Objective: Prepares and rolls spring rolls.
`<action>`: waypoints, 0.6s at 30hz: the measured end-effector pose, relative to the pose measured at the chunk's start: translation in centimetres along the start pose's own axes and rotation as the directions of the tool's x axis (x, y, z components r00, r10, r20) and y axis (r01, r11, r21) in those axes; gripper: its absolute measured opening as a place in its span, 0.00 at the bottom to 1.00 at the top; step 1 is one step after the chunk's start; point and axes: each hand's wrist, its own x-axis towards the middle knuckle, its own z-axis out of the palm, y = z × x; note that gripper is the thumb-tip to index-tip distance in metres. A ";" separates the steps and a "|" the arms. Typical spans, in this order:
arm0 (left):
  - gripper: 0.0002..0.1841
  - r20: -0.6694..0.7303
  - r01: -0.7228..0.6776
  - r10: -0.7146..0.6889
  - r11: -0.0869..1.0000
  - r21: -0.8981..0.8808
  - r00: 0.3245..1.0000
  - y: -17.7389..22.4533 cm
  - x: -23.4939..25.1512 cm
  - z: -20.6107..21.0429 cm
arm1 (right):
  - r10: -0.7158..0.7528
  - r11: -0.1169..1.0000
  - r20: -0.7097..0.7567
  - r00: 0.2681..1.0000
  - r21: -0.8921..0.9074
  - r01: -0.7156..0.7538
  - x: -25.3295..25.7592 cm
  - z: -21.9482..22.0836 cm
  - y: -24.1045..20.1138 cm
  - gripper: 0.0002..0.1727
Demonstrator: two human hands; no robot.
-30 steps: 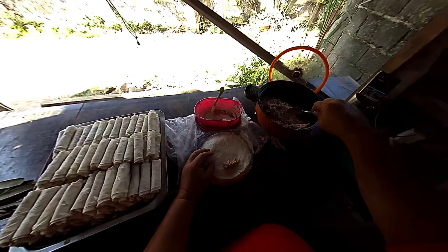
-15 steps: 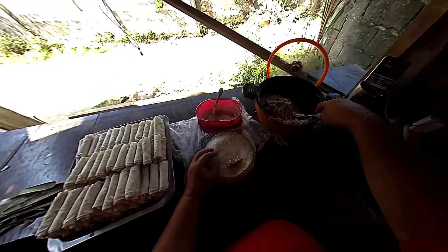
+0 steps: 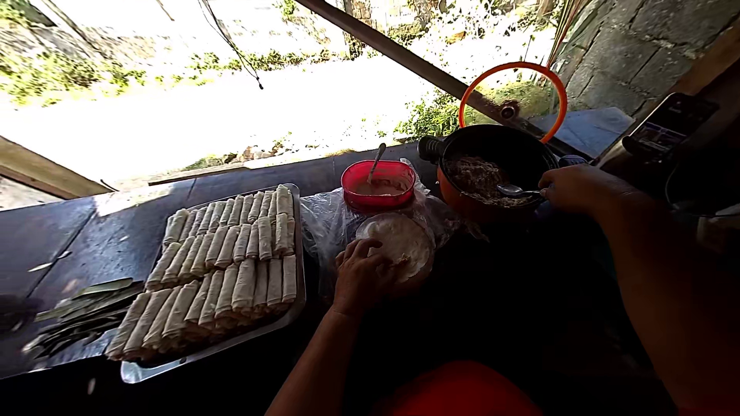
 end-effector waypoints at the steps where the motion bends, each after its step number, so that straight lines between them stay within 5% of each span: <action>1: 0.09 -0.009 0.007 -0.007 1.000 -0.013 1.000 -0.1 -0.2 0.1 | -0.003 1.000 -0.002 1.000 0.002 0.003 0.0 0.1 0.1 0.16; 8: 0.23 -0.014 0.011 -0.011 1.000 -0.029 1.000 -1.8 -1.0 -1.4 | -0.018 0.999 -0.015 1.000 0.027 0.018 0.2 0.2 0.5 0.15; 14: 0.23 0.079 0.018 -0.018 1.000 0.000 0.997 0.2 0.7 -0.9 | -0.037 0.998 -0.025 0.999 0.056 0.039 0.4 0.5 0.6 0.15; 18: 0.12 0.164 0.041 -0.039 0.999 -0.007 0.986 1.3 1.9 0.0 | -0.014 0.999 -0.020 1.000 0.052 0.015 0.3 0.4 0.4 0.15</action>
